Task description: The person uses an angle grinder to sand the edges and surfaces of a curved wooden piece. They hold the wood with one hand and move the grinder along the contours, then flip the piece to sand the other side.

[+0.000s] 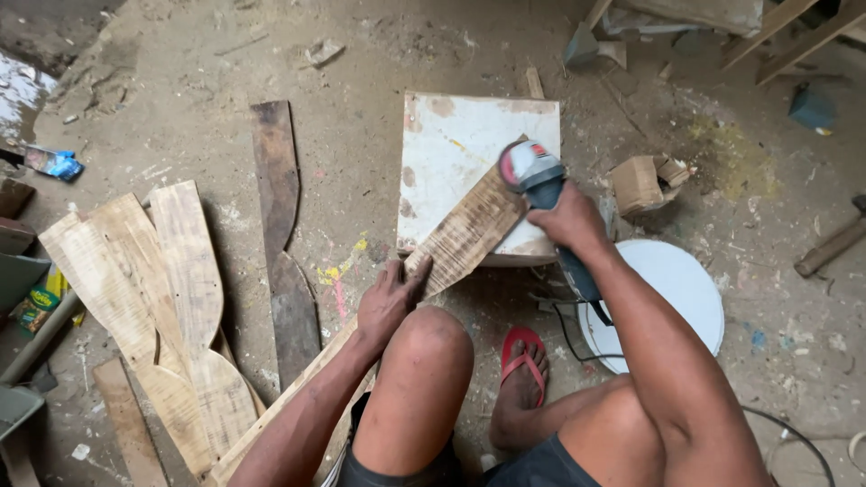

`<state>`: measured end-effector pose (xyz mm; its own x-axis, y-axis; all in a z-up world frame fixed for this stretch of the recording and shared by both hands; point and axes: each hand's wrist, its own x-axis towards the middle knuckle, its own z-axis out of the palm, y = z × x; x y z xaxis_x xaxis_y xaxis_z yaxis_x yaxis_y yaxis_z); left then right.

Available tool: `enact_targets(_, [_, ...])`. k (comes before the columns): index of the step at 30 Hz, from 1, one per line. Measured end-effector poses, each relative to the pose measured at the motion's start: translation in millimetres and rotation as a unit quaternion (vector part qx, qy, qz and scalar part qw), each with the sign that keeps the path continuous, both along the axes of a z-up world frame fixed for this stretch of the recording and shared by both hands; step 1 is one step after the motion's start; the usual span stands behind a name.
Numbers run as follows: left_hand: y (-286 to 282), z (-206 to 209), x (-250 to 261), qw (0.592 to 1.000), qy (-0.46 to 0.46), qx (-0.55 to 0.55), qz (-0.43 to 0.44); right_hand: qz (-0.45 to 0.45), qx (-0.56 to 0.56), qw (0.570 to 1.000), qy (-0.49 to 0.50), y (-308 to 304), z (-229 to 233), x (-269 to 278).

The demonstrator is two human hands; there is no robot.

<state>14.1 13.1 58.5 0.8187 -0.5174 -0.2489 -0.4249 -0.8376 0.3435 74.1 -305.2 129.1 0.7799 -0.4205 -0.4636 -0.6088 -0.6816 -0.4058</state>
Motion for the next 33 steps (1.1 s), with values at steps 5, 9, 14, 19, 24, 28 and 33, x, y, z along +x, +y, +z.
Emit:
enact_targets(5, [2,-22,-3,1.0,-0.011,0.004,-0.001,-0.046,-0.025,0.998,-0.034,-25,-17,17])
enact_targets(9, [1,-23,-3,1.0,-0.022,0.005,0.004,0.043,0.012,0.999,0.016,40,47,1])
enact_targets(14, [1,-24,-1,1.0,-0.01,0.006,-0.001,0.115,0.019,0.991,0.06,58,43,-18])
enact_targets(19, [1,-17,-1,1.0,-0.009,0.014,0.007,0.028,-0.006,0.999,0.017,13,22,-5])
enact_targets(24, [2,-20,0,1.0,-0.021,0.014,-0.008,-0.087,-0.047,0.994,-0.051,-54,-14,3])
enact_targets(28, [1,-10,-1,1.0,-0.01,0.011,-0.008,-0.09,-0.042,0.994,-0.045,-50,-12,-4])
enact_targets(33, [1,-10,-2,1.0,-0.008,0.018,0.0,0.0,-0.008,1.0,0.005,-11,11,-23])
